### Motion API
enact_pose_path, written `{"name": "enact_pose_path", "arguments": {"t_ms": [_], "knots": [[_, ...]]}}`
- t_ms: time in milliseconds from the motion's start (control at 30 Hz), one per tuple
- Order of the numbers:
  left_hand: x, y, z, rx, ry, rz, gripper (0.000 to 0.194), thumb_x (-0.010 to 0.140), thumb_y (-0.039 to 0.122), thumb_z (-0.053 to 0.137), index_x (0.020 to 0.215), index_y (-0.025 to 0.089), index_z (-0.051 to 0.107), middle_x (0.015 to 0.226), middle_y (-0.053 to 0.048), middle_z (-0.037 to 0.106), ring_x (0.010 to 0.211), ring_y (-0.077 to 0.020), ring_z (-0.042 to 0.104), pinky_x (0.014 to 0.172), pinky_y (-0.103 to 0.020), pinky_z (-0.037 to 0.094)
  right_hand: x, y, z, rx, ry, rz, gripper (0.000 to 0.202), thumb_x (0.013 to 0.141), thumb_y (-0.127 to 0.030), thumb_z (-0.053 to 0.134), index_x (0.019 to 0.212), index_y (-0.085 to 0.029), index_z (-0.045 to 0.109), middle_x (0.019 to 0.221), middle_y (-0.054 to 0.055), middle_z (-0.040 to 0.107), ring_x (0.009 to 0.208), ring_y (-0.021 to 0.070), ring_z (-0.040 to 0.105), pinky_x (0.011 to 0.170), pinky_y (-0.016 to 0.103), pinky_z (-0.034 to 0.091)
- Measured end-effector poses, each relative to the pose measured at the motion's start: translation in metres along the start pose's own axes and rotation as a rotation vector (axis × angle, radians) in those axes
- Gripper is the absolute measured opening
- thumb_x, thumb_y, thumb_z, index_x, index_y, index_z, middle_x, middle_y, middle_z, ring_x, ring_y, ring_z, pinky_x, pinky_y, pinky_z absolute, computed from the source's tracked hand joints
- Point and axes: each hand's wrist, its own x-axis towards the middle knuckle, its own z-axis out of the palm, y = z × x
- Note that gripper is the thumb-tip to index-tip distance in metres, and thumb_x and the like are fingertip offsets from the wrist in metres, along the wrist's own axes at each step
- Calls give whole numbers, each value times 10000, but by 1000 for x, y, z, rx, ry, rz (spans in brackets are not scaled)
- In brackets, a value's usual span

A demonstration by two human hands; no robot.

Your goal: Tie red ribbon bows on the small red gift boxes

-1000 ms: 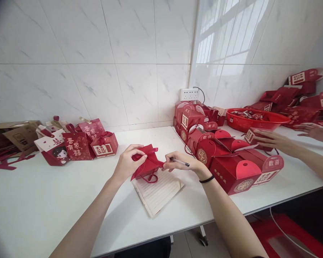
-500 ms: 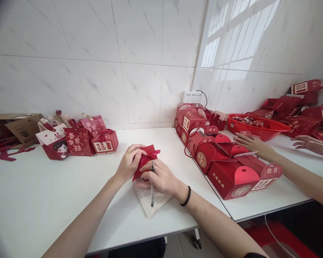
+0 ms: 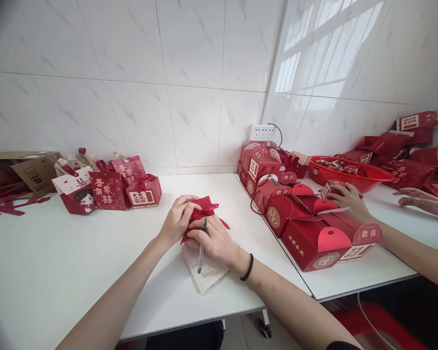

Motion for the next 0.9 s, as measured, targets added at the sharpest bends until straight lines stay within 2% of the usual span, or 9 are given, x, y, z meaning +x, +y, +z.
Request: {"name": "enact_pose_path", "arguments": {"t_ms": [333,433,500,567,700,900], "knots": [[-2,1,-1,35,-3,60,372,934,282,284,831,214,635,1090,-33,567,1046,-191,490,947,-362,400,4,-2,0,31,-21,14,78,903,-229,542,955,-170,536,843,60,614,760,179,525,662,329,425],[-2,1,-1,36,-5,69,378,933,284,269,820,212,622,1083,-38,565,1050,-192,487,949,-365,400,4,-2,-1,21,-40,13,53,915,-178,500,923,-184,553,891,59,621,815,179,534,689,324,431],[-2,1,-2,40,-7,69,371,931,275,271,815,210,617,1081,-41,564,1053,-191,488,952,-368,399,2,-1,-2,9,-61,5,112,907,-111,478,907,-190,559,891,47,629,818,173,537,693,318,428],[-1,0,-2,48,-14,71,321,918,268,315,818,210,615,1081,-42,562,1056,-194,490,954,-376,398,1,1,-3,7,-62,-16,148,895,-67,471,902,-186,558,852,37,631,780,165,537,680,314,425],[-1,0,-1,68,-8,77,63,788,218,539,817,207,594,1099,-52,550,1054,-215,502,940,-390,420,-1,4,-7,23,-35,-46,154,896,-64,462,908,-177,566,791,35,620,731,161,538,664,308,429],[0,1,3,70,36,73,82,722,120,563,741,200,562,1067,-46,567,1015,-206,535,912,-377,448,-1,4,-10,69,-35,-147,190,888,-24,439,972,-146,558,820,59,631,750,171,548,658,317,456]]}}
